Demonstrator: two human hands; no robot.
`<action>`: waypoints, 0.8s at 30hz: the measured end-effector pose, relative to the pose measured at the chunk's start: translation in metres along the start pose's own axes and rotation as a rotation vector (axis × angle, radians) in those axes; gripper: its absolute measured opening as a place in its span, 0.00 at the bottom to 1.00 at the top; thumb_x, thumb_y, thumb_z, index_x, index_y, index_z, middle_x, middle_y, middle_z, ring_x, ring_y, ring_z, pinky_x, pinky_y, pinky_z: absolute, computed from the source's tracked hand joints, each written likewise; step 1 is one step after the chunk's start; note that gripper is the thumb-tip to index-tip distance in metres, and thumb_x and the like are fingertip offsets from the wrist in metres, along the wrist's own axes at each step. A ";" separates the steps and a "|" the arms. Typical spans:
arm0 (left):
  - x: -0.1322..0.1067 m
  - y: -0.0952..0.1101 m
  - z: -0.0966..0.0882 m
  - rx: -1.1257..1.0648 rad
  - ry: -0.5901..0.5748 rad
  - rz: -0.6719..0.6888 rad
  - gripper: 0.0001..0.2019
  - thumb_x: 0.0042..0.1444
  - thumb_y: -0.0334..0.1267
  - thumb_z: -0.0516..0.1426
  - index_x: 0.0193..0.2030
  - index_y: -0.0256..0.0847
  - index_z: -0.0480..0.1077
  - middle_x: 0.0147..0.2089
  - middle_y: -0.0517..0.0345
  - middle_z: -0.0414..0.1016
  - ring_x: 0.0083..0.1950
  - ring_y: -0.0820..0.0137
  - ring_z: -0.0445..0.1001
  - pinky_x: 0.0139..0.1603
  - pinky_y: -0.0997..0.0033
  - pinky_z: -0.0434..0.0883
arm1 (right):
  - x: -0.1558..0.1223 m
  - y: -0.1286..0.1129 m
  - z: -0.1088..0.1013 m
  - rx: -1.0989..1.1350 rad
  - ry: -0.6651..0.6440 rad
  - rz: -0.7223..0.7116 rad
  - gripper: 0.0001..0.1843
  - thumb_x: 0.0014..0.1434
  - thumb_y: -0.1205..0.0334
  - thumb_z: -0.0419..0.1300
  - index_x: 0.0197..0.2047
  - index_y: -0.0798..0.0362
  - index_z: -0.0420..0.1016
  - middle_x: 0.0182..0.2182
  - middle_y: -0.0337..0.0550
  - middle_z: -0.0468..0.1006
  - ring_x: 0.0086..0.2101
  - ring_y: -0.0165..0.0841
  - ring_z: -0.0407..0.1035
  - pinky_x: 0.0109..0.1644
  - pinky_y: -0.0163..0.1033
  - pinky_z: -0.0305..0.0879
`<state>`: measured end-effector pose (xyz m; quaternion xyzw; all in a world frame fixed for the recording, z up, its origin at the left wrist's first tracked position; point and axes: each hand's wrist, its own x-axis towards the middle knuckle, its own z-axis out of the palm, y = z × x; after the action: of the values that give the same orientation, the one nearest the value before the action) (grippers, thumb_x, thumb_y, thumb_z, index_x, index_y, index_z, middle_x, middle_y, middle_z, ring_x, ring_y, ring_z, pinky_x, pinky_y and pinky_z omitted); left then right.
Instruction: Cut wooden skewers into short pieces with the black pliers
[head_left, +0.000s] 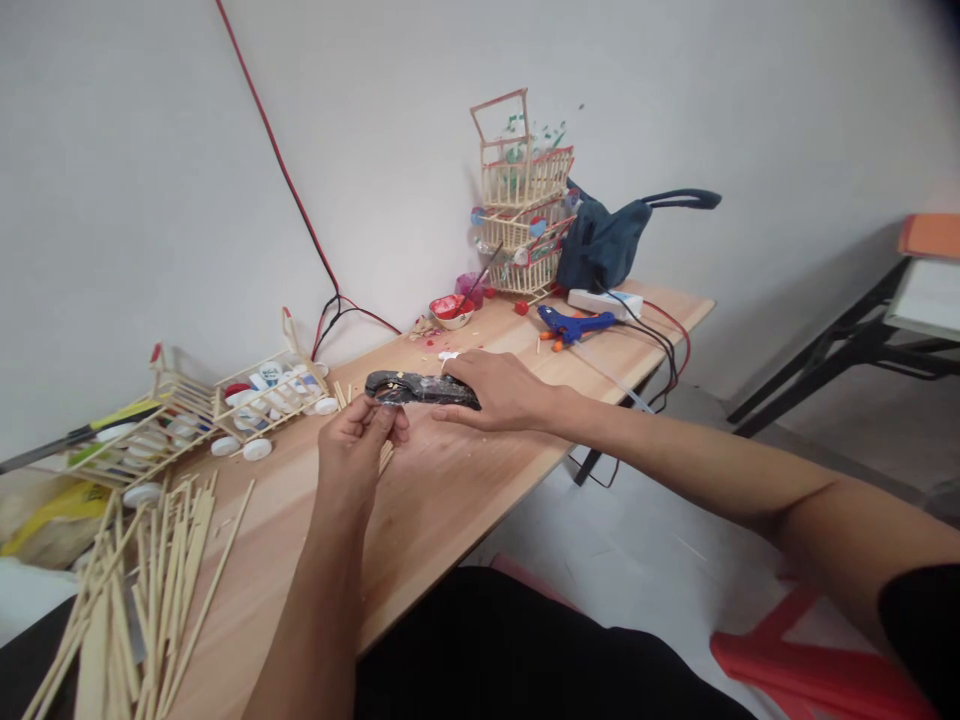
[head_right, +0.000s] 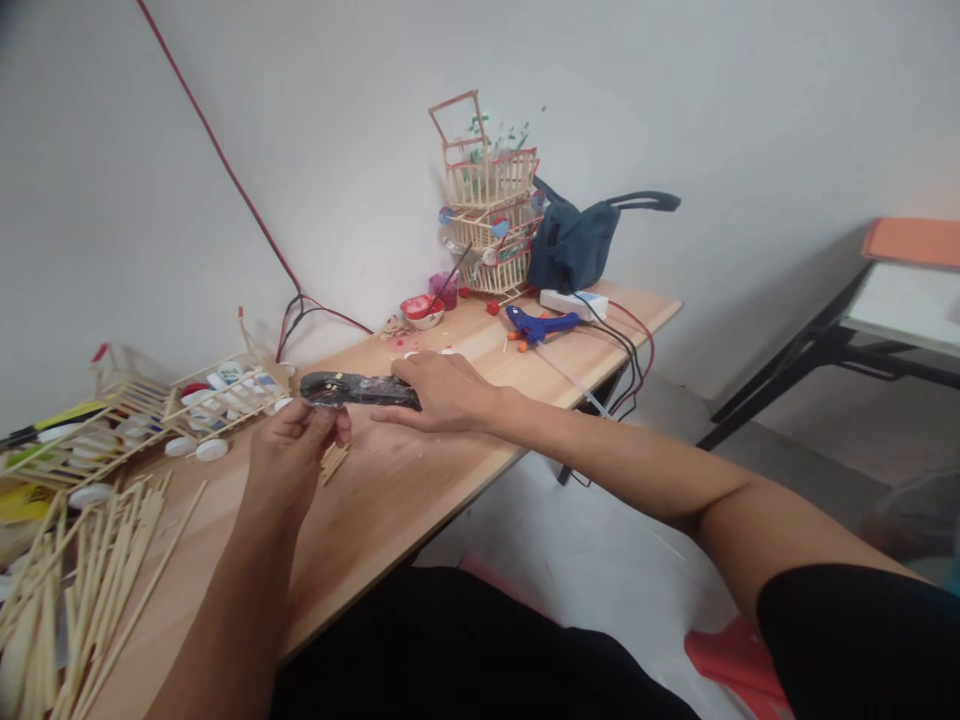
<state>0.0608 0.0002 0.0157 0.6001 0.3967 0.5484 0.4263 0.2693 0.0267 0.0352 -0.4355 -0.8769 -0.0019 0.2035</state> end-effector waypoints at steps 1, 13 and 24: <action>0.000 0.001 0.001 0.010 0.001 -0.001 0.07 0.54 0.39 0.59 0.30 0.38 0.70 0.26 0.60 0.69 0.27 0.75 0.66 0.30 0.74 0.64 | 0.000 0.000 0.000 -0.001 -0.001 0.001 0.31 0.60 0.34 0.46 0.41 0.55 0.68 0.37 0.51 0.75 0.37 0.39 0.65 0.36 0.38 0.50; -0.001 0.001 -0.001 0.062 -0.018 -0.014 0.10 0.56 0.38 0.57 0.26 0.38 0.68 0.24 0.61 0.67 0.26 0.76 0.64 0.30 0.75 0.63 | 0.000 -0.007 0.000 -0.036 -0.008 0.034 0.32 0.60 0.32 0.44 0.42 0.55 0.67 0.39 0.51 0.75 0.38 0.40 0.67 0.36 0.38 0.50; -0.001 -0.001 -0.001 -0.046 -0.047 -0.036 0.08 0.56 0.40 0.59 0.30 0.38 0.68 0.25 0.62 0.67 0.26 0.77 0.63 0.29 0.75 0.61 | 0.000 -0.004 0.001 -0.034 0.031 -0.018 0.31 0.60 0.32 0.44 0.40 0.54 0.66 0.37 0.50 0.74 0.36 0.39 0.65 0.34 0.38 0.49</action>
<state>0.0595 -0.0004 0.0143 0.5955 0.3846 0.5353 0.4593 0.2652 0.0246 0.0348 -0.4312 -0.8772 -0.0256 0.2096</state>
